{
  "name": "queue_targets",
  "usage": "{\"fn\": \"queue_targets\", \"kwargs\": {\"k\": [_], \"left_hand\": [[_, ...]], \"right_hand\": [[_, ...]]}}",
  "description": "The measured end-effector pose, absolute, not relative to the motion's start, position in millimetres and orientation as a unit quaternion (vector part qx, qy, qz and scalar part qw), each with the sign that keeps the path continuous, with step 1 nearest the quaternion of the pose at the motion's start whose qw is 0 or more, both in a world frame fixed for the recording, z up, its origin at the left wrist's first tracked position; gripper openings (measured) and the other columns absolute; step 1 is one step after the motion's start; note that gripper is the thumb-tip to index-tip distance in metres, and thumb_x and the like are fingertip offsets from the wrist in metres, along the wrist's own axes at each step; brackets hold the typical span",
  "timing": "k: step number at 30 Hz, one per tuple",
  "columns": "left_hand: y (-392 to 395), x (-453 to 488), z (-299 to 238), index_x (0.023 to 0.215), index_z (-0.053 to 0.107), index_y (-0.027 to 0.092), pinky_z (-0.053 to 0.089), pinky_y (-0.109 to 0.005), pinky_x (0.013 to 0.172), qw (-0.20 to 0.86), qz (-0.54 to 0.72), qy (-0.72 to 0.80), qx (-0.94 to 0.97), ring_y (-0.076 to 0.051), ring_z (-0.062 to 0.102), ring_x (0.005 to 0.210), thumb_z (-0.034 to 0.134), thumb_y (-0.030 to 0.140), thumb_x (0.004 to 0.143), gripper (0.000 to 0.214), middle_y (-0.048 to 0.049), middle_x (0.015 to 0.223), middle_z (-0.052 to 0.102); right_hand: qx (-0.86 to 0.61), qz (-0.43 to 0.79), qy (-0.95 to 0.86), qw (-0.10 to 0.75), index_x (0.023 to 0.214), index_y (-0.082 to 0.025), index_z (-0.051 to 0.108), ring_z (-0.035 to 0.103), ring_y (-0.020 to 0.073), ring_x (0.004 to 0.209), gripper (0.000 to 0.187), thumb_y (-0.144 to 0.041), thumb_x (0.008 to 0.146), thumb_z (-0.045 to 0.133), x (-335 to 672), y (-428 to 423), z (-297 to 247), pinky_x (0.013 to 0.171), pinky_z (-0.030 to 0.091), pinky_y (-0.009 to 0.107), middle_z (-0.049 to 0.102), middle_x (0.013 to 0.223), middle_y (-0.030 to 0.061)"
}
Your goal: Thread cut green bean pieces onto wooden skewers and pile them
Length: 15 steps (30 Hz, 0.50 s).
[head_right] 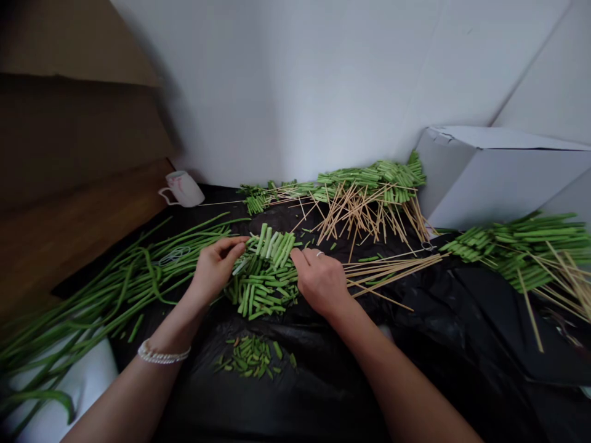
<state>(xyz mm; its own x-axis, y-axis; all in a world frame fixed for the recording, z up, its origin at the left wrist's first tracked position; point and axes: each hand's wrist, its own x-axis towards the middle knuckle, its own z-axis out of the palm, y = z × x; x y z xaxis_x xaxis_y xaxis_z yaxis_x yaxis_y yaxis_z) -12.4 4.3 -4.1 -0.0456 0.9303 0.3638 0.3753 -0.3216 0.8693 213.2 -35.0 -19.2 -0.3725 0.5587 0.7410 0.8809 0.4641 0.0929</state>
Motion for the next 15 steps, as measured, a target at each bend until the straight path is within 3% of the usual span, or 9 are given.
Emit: {"fn": "queue_targets", "kwargs": {"k": [3, 6, 15], "left_hand": [[5.2, -11.6, -3.2, 0.089, 0.074, 0.016, 0.047, -0.027, 0.071, 0.467, 0.571, 0.468, 0.487, -0.013, 0.058, 0.07, 0.075, 0.032, 0.07, 0.025, -0.0037, 0.08, 0.07], [4.5, -9.7, -1.9, 0.086, 0.074, 0.015, 0.047, -0.022, 0.067, 0.58, 0.577, 0.414, 0.399, -0.009, 0.056, 0.067, 0.082, 0.028, 0.062, 0.029, -0.001, 0.074, 0.067], [1.3, -4.9, -0.3, 0.086, 0.074, 0.013, 0.049, -0.021, 0.069, 0.643, 0.556, 0.384, 0.36, -0.008, 0.059, 0.07, 0.083, 0.022, 0.063, 0.027, -0.0032, 0.079, 0.069]], "right_hand": [[-0.453, -0.245, -0.796, 0.319, 0.098, -0.014, 0.065, 0.049, 0.0137, 0.067, 0.026, -0.009, 0.087, 0.042, 212.0, -35.4, -19.7, 0.06, 0.031, 0.027, 0.06, 0.072, 0.0016], [-0.449, -0.241, -0.8, 0.317, 0.098, -0.014, 0.065, 0.049, 0.0137, 0.068, 0.027, -0.008, 0.087, 0.042, 210.7, -36.0, -20.2, 0.06, 0.032, 0.027, 0.06, 0.073, 0.0015], [-0.448, -0.237, -0.805, 0.31, 0.097, -0.014, 0.065, 0.047, 0.0136, 0.067, 0.027, -0.008, 0.086, 0.041, 209.8, -36.1, -21.6, 0.059, 0.031, 0.027, 0.058, 0.071, 0.0016]]}}
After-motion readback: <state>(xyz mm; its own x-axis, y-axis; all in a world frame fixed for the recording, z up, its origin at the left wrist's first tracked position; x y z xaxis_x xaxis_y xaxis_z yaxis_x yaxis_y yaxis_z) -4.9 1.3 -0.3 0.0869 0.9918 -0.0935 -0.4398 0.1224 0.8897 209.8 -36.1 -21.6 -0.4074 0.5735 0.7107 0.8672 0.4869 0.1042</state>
